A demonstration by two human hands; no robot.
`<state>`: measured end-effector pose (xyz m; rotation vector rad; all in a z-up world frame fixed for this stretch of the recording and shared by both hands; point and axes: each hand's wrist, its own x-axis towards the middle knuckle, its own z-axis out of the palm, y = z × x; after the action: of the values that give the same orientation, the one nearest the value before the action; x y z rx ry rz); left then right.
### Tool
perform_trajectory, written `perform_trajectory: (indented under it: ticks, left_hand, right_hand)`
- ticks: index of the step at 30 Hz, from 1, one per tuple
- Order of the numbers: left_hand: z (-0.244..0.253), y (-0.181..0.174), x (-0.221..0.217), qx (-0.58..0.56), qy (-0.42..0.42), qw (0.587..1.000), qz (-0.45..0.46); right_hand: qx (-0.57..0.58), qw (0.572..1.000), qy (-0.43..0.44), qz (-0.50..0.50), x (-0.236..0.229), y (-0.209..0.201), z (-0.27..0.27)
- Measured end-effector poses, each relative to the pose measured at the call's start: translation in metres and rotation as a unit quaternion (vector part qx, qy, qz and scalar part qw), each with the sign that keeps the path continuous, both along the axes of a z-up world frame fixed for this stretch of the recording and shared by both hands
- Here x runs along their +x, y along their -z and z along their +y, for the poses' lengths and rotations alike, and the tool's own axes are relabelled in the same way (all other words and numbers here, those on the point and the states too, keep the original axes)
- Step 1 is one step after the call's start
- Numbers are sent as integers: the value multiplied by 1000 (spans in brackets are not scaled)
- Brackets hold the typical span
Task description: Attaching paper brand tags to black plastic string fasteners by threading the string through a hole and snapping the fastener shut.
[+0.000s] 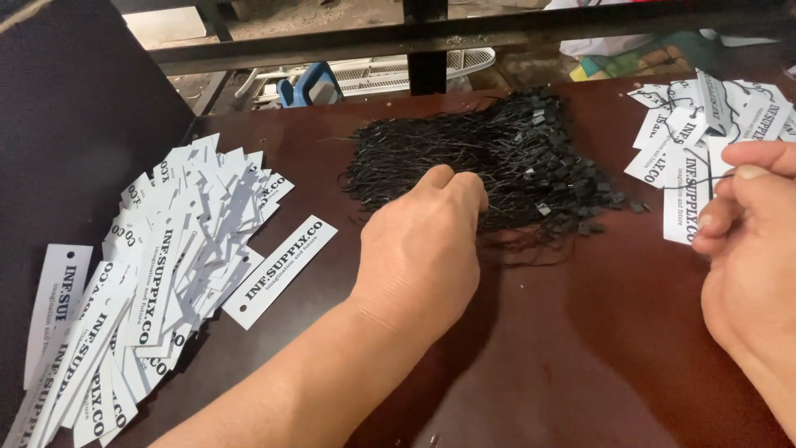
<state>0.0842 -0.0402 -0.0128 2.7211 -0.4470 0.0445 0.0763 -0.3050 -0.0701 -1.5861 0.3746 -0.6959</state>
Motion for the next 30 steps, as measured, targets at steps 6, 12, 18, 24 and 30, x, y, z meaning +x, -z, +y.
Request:
perform_trajectory:
  ticks: [6,12,18,24,30]
  left_hand:
    - [2,2,16,-7,-17,994,-108]
    - [4,-33,8,-112,-127,985,38]
    - [-3,-46,-1,-192,-117,969,103]
    - [-1,-12,16,-182,-45,966,-176]
    - [1,-52,4,-259,-190,946,38]
  right_hand:
    - [1,1000,-15,-13,-3,2,-21]
    - [-45,999,-6,22,-17,-4,-4]
    - [-37,999,2,39,-10,10,-18]
    - [-52,999,-7,5,-14,7,-11]
    - [-16,1000,-7,23,-10,10,-17]
